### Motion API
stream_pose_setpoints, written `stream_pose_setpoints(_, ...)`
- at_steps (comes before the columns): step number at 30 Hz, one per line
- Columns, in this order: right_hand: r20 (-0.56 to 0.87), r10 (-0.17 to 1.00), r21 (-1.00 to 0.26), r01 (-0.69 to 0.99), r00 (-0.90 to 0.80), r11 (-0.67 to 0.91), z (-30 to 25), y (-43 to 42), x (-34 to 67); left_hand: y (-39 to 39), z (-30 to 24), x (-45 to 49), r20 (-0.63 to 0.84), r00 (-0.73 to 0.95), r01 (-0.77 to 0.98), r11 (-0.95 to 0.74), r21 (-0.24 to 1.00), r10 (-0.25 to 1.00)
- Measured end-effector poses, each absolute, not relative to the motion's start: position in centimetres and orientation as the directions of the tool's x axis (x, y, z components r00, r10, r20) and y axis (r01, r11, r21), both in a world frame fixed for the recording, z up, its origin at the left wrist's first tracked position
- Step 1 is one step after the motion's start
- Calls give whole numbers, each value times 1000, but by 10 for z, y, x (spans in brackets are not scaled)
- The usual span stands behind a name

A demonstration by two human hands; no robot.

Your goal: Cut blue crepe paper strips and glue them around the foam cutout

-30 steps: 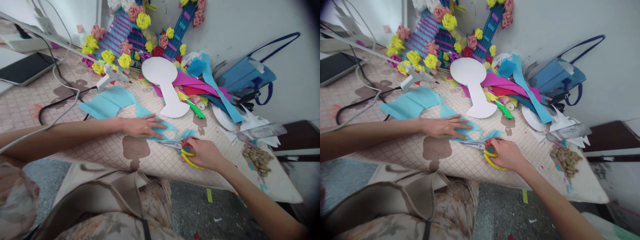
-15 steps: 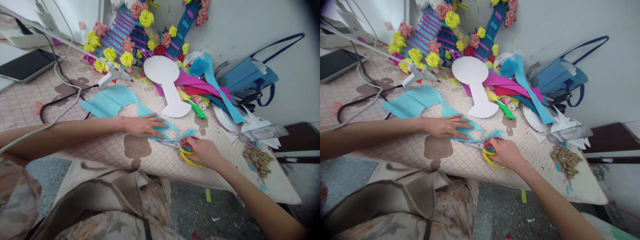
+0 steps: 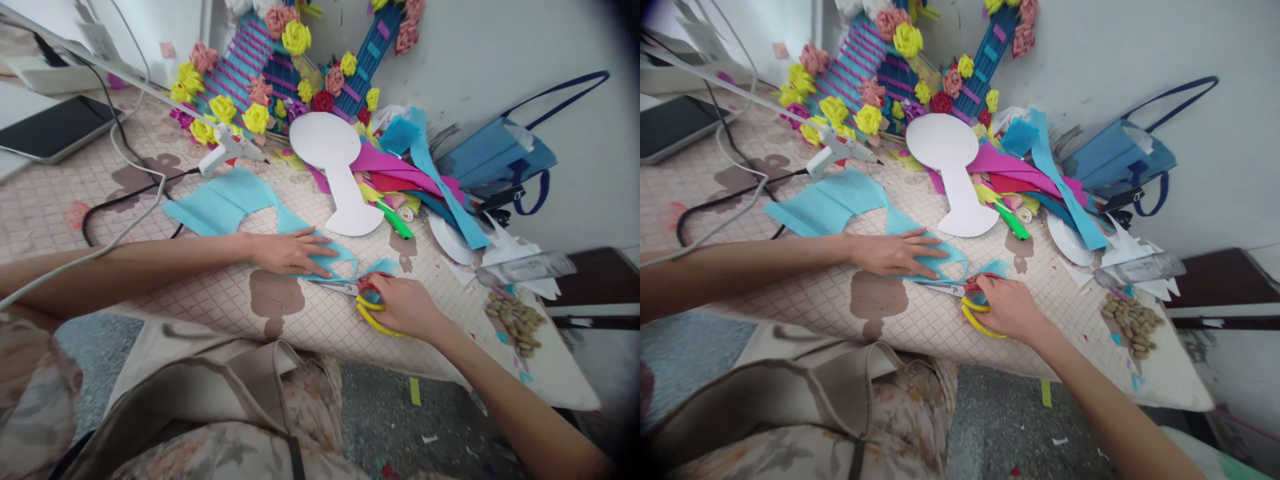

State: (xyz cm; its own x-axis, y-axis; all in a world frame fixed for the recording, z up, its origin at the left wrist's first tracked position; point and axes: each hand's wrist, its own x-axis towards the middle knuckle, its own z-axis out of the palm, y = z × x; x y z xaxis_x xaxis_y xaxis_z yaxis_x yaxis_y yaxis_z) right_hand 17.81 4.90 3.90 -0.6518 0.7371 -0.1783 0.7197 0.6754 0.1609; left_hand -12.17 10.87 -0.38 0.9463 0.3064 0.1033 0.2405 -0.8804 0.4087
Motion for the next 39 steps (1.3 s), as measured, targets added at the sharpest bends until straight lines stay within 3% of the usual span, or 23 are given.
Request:
stream_pose_setpoints(9, -137, 710, 195, 684, -690, 703, 33, 51, 181, 108, -3, -121, 71, 945, 258, -864, 432, 318)
stream_pose_setpoints(15, -149, 728, 178, 706, -670, 686, 37, 48, 179, 109, -6, -121, 156, 938, 216, -876, 432, 309)
stream_pose_setpoints(29, -115, 703, 212, 674, -702, 708, 34, 52, 167, 108, -4, -121, 172, 927, 221, -855, 470, 334)
stream_pose_setpoints(39, -149, 713, 191, 688, -685, 700, 37, 51, 166, 105, 4, -119, 79, 938, 273, -861, 430, 337)
